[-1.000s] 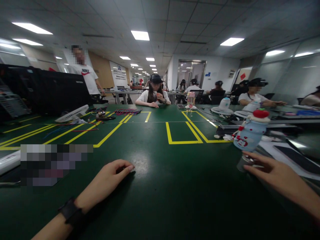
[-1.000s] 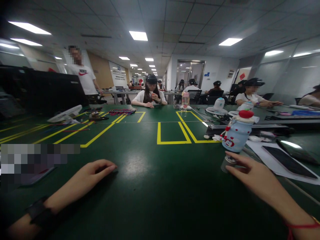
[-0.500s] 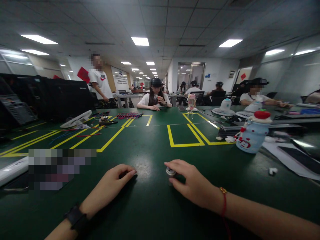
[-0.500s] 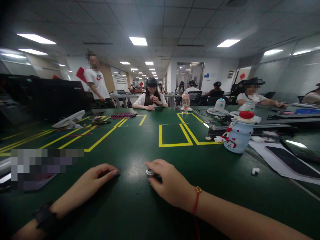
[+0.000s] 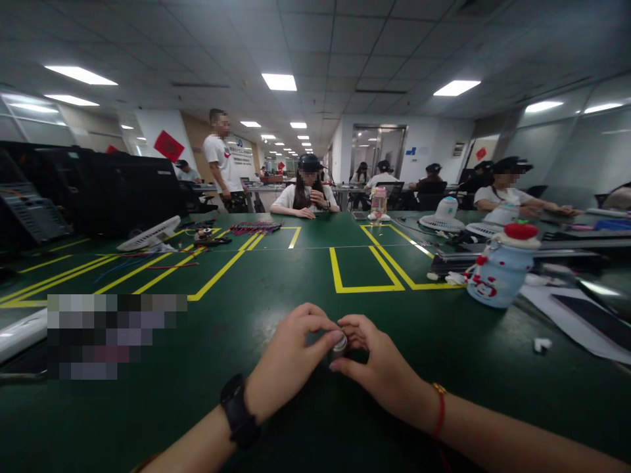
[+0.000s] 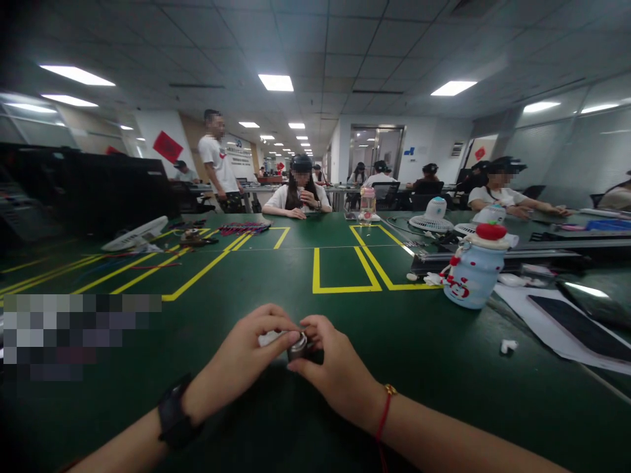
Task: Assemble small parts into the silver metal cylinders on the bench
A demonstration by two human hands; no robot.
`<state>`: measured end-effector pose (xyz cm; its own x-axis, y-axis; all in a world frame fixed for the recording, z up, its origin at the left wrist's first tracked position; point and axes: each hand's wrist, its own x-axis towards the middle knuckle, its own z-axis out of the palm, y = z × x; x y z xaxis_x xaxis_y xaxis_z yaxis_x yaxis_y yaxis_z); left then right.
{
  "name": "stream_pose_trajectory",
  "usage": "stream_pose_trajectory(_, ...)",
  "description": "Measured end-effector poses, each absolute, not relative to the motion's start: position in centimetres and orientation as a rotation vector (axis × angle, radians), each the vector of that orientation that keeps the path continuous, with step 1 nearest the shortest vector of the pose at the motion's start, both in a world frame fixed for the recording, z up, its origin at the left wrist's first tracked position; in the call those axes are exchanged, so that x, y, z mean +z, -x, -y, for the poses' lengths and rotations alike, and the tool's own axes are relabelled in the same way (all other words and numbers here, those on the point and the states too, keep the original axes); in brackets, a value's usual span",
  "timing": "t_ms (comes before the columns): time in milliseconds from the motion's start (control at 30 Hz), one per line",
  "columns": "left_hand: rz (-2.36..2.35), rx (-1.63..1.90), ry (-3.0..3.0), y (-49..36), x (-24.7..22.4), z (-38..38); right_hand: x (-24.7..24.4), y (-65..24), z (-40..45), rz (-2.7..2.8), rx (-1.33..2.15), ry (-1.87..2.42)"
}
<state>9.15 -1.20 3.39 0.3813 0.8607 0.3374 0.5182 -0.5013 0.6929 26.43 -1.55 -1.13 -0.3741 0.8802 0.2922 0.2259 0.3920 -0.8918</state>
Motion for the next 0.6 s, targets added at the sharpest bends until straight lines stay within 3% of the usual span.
stream_pose_trajectory(167, -1.276, 0.998, -2.101, -7.5, 2.8, 0.8, -1.2, -26.5, 1.6, 1.911, 0.848, 0.998)
stream_pose_trajectory(433, -1.346, 0.631, -2.269, -6.4, -0.7, 0.7, -1.9, -26.5, 1.6, 1.959, 0.755, 1.006)
stream_pose_trajectory(600, -1.274, 0.628, -2.188, -5.4, 0.3, 0.7, -0.5, -28.6, 2.3, 1.988, 0.544, 1.082)
